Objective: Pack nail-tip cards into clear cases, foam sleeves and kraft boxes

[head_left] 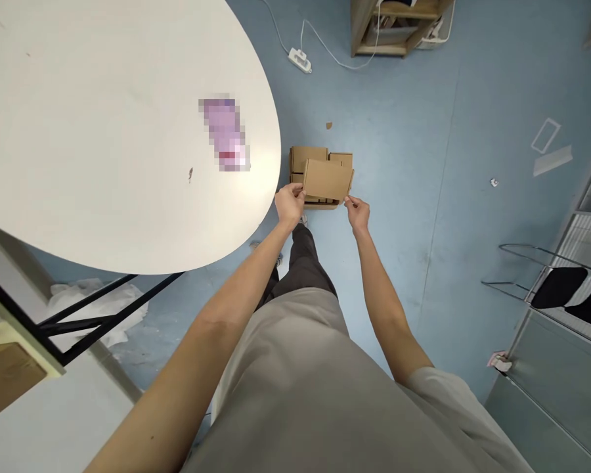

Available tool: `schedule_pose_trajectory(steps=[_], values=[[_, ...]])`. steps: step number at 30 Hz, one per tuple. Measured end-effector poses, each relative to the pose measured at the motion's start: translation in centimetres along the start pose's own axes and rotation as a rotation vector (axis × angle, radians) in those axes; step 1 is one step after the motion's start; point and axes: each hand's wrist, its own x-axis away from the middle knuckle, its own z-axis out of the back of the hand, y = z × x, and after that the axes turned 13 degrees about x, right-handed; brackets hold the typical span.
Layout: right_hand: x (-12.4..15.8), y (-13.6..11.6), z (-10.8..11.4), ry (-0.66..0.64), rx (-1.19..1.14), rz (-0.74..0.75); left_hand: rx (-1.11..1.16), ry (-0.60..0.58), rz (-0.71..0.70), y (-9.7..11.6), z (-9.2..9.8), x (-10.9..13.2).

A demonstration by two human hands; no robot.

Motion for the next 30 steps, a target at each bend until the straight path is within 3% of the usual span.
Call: schedule_pose_trajectory(steps=[6, 11, 18, 30], values=[[-6.2, 1.1, -0.9, -0.078, 0.114, 0.041, -0.044, 0.093, 0.063, -3.8, -3.5, -3.0], [-8.8, 2.0, -2.4, -0.13, 0.222, 0.068, 0.0, 0.117, 0.098, -6.5, -4.6, -4.8], [-9.5, 2.9, -4.4, -0.162, 0.293, 0.033, 0.025, 0.145, 0.191, -8.3, -5.1, -6.1], [-9.2, 3.8, -5.0, -0.129, 0.224, -0.017, 0.091, 0.162, 0.23, -9.5, -5.6, -6.7]])
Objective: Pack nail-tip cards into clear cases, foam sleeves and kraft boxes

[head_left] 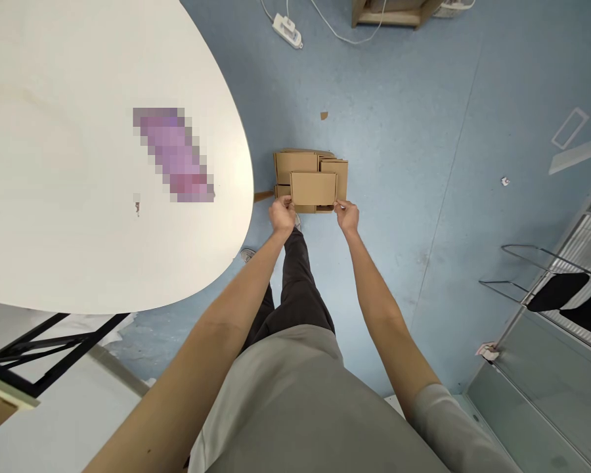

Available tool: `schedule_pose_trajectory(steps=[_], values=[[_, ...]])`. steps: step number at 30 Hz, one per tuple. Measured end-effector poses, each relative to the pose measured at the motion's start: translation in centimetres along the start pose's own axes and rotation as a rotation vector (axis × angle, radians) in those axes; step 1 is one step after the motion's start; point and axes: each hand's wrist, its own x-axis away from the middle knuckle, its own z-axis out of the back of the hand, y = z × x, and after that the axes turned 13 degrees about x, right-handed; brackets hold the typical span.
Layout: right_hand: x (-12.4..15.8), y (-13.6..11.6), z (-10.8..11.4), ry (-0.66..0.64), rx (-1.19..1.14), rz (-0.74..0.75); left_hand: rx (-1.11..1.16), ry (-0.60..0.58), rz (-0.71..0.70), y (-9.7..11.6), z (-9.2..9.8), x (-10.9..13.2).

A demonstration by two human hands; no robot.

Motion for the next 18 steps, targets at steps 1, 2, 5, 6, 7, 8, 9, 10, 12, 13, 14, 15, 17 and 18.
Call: schedule_pose_trajectory(steps=[1, 2, 5, 6, 7, 8, 9, 10, 12, 13, 14, 15, 17, 18], values=[[0.0, -0.1, 0.0, 0.002, -0.001, -0.013, -0.001, 0.001, 0.009, -0.1, 0.0, 0.0], [0.2, -0.2, 0.0, 0.006, -0.003, -0.023, -0.003, 0.005, 0.01, -0.1, 0.0, 0.0], [1.1, -0.8, 0.6, 0.022, -0.022, -0.026, -0.025, 0.021, -0.035, 0.5, 0.5, 1.2], [1.7, -1.1, 0.9, 0.027, -0.033, -0.022, -0.04, 0.012, -0.062, 0.9, 0.9, 1.9], [2.4, -1.5, 1.3, 0.034, -0.046, -0.018, -0.057, -0.009, -0.093, 1.5, 1.3, 2.8], [3.2, -2.0, 1.7, 0.043, -0.06, -0.013, -0.072, -0.045, -0.123, 2.2, 1.7, 3.9], [4.1, -2.5, 2.2, 0.053, -0.075, -0.007, -0.081, -0.086, -0.151, 3.0, 2.2, 5.1], [5.0, -3.1, 2.7, 0.064, -0.09, 0.001, -0.079, -0.128, -0.179, 3.8, 2.7, 6.4], [7.2, -4.5, 3.7, 0.087, -0.112, 0.026, -0.027, -0.204, -0.21, 5.6, 3.8, 9.1], [8.4, -5.2, 4.2, 0.104, -0.118, 0.045, 0.006, -0.227, -0.228, 6.5, 4.4, 10.5], [9.6, -6.0, 4.6, 0.123, -0.121, 0.068, 0.035, -0.244, -0.246, 7.3, 5.0, 11.8], [10.8, -6.9, 5.0, 0.147, -0.123, 0.094, 0.065, -0.254, -0.262, 8.1, 5.8, 13.0], [13.3, -8.8, 5.5, 0.194, -0.129, 0.151, 0.123, -0.258, -0.291, 9.7, 7.7, 15.2], [14.6, -9.8, 5.6, 0.213, -0.134, 0.178, 0.153, -0.258, -0.303, 10.4, 8.9, 16.1]])
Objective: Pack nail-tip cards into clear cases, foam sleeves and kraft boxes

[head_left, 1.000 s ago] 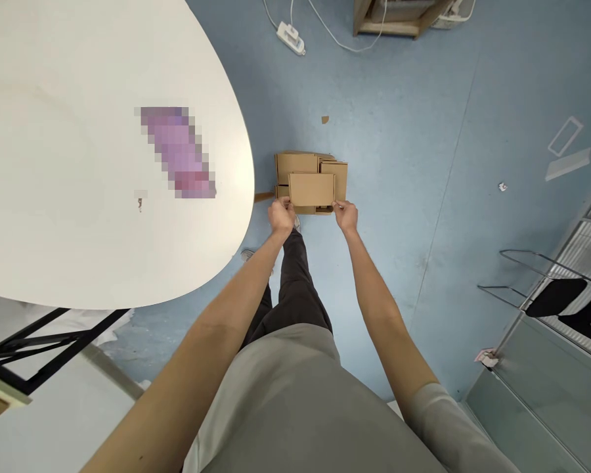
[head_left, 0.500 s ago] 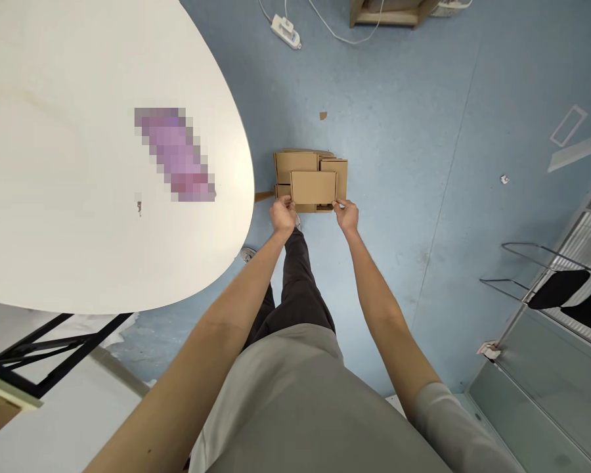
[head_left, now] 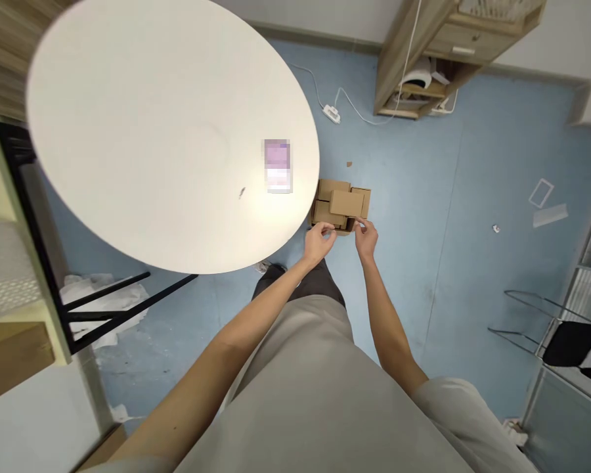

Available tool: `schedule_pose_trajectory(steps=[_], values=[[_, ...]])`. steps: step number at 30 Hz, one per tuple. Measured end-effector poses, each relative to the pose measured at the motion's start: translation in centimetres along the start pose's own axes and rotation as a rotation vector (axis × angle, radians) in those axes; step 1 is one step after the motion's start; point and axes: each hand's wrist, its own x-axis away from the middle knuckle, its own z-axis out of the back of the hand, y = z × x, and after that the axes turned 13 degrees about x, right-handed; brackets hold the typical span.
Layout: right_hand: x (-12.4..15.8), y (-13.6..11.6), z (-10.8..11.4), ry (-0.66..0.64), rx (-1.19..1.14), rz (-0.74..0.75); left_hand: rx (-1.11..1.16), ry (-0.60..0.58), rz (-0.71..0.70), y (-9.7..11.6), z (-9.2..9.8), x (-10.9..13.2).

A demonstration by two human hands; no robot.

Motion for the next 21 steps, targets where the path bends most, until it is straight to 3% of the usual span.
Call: schedule_pose_trajectory(steps=[4, 8, 16, 21], values=[[4.7, -5.7, -0.4, 0.038, -0.028, 0.064, 0.134, 0.03, -0.071, 4.1, 5.0, 3.8], [10.2, -12.0, -2.7, 0.017, -0.052, 0.168, 0.278, 0.15, -0.111, 6.4, 12.4, 7.6], [21.3, -23.4, -11.6, -0.18, -0.074, 0.488, 0.53, 0.57, -0.199, 6.4, 30.2, 13.5], [28.1, -29.8, -18.1, -0.32, -0.06, 0.642, 0.633, 0.773, -0.312, 5.7, 39.0, 17.2]])
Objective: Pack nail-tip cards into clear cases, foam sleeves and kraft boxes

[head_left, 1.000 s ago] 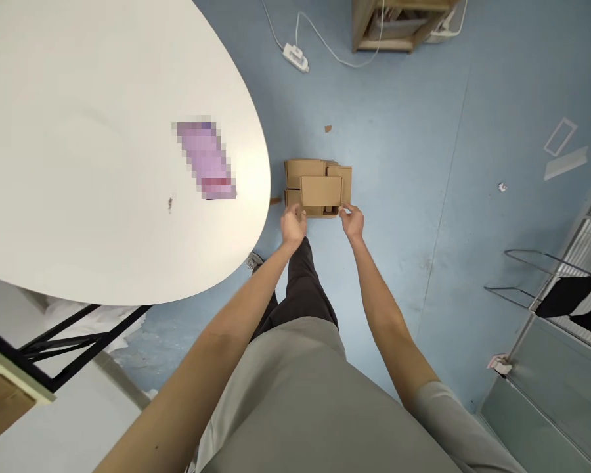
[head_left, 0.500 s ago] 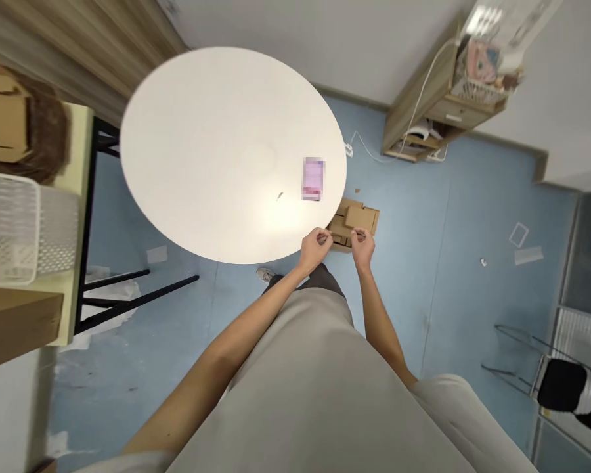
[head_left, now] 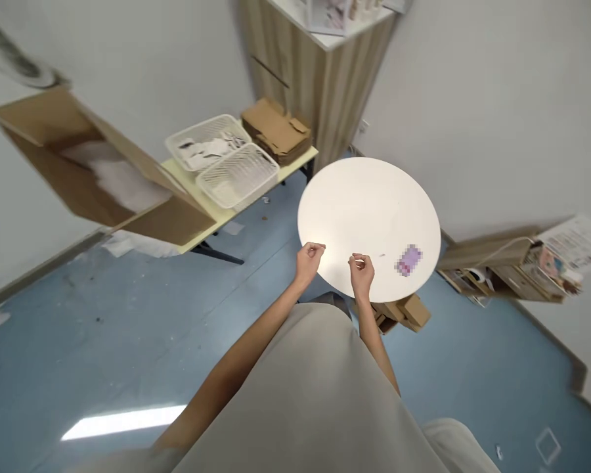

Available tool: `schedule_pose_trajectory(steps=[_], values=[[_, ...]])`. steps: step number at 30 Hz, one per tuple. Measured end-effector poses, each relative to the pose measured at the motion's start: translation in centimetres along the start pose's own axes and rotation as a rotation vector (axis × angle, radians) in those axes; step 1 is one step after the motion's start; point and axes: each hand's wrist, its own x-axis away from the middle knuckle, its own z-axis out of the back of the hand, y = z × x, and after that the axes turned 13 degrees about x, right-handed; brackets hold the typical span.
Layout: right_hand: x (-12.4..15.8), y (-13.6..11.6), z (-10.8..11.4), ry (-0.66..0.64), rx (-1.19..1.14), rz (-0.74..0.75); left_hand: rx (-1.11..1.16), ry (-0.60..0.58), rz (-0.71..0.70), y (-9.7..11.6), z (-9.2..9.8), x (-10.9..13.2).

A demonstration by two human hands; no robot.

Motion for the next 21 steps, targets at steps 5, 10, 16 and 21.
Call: schedule_pose_trajectory(steps=[5, 10, 16, 21], values=[[-0.2, -6.8, -6.4, -0.205, 0.026, 0.183, 0.066, 0.172, -0.053, 2.9, 5.7, -3.0], [-2.2, -11.6, -12.4, -0.35, 0.046, 0.261, 0.068, 0.295, -0.119, 5.2, 10.4, -7.1], [-5.6, -16.7, -20.6, -0.497, 0.013, 0.312, 0.007, 0.461, -0.152, 7.9, 16.3, -14.1], [-8.5, -20.7, -26.1, -0.628, 0.035, 0.314, -0.124, 0.589, 0.011, 9.9, 19.5, -21.4]])
